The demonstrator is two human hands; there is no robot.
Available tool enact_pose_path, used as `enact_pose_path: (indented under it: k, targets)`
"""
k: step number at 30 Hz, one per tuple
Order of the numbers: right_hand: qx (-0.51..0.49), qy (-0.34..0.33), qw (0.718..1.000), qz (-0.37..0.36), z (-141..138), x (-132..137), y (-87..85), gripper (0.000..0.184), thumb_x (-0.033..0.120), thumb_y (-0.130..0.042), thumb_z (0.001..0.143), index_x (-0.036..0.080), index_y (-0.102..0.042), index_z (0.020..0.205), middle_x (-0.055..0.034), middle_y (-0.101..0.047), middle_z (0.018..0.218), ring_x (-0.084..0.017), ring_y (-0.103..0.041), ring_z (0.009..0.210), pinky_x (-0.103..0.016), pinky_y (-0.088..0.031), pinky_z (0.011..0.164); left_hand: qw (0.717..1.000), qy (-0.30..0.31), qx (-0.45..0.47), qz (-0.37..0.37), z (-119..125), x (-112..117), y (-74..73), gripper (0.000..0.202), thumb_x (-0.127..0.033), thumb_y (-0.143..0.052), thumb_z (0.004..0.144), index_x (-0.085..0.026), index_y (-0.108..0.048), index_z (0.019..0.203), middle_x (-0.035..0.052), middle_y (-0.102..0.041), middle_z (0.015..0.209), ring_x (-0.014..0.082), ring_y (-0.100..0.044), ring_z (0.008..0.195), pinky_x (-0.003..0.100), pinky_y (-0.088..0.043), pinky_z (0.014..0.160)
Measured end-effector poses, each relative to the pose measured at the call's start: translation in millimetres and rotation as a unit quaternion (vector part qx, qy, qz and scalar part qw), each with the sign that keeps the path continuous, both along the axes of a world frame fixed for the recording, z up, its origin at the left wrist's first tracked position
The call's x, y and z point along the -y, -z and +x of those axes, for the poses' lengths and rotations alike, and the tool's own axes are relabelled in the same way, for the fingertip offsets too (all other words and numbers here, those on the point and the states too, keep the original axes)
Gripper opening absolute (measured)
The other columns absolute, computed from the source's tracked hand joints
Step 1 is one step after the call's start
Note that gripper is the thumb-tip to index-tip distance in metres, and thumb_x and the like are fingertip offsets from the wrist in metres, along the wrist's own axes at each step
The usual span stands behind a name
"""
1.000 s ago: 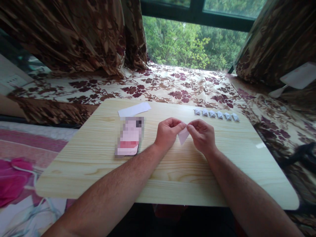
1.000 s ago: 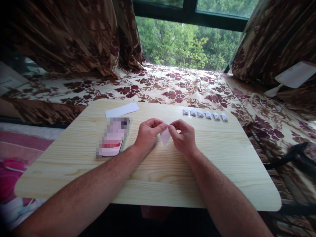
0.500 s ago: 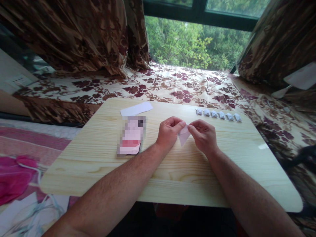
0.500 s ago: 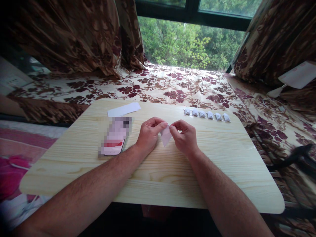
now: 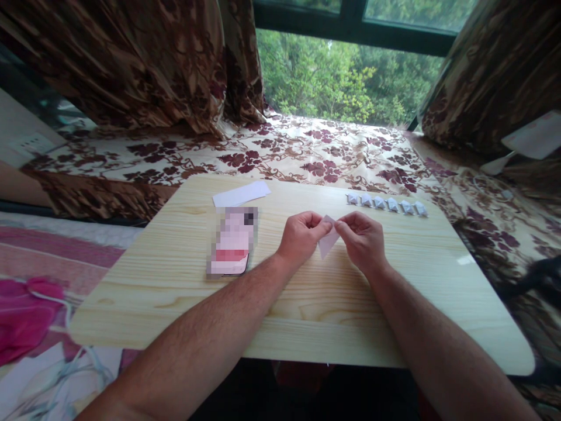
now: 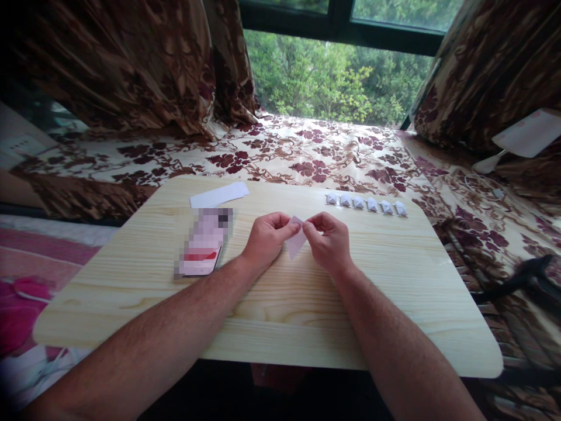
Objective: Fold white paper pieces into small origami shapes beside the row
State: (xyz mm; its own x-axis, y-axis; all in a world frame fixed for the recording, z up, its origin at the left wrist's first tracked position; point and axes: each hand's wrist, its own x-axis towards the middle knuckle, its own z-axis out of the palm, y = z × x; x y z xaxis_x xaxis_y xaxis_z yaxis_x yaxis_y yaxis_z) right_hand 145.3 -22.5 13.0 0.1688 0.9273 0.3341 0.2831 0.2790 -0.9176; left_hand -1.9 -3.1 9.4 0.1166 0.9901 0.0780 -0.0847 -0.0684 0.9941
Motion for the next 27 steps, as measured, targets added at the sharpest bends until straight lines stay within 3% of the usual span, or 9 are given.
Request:
enact_pose_path:
  k: [14,20,27]
  targets:
    - [0.033,-0.019,0.999,0.002,-0.5,2.4,-2.1,0.012,0.029,-0.066,0.080,0.018,-0.068,0.076,-0.0015,-0.068,0.071,-0.014,-0.061,0.064,-0.025,-0.047,0.057,0.992,0.044,-0.102,0.057,-0.9,4.0,2.4,0.038,-0.050,-0.074,0.072,-0.015,-0.064,0.063,-0.0003,-0.058,0.059,0.0096,-0.046,0.054,0.022,-0.033,0.049]
    - [0.069,-0.016,0.998,-0.005,1.3,1.8,-3.3,0.011,0.028,-0.065,0.080,0.018,-0.067,0.076,-0.0015,-0.067,0.071,-0.015,-0.061,0.066,-0.026,-0.046,0.059,0.986,0.029,-0.141,0.087,0.0,3.7,3.9,0.036,-0.048,-0.069,0.076,-0.015,-0.063,0.063,-0.0007,-0.057,0.057,0.0100,-0.047,0.054,0.023,-0.033,0.050]
    - [0.073,-0.014,0.997,-0.027,4.2,-3.2,-0.9,0.013,0.030,-0.065,0.081,0.018,-0.065,0.076,-0.0009,-0.066,0.070,-0.014,-0.059,0.064,-0.026,-0.045,0.058,0.988,-0.003,-0.126,0.094,-0.1,3.5,4.2,0.028,-0.040,-0.068,0.077,-0.016,-0.062,0.064,-0.0024,-0.054,0.058,0.0097,-0.044,0.054,0.023,-0.033,0.052]
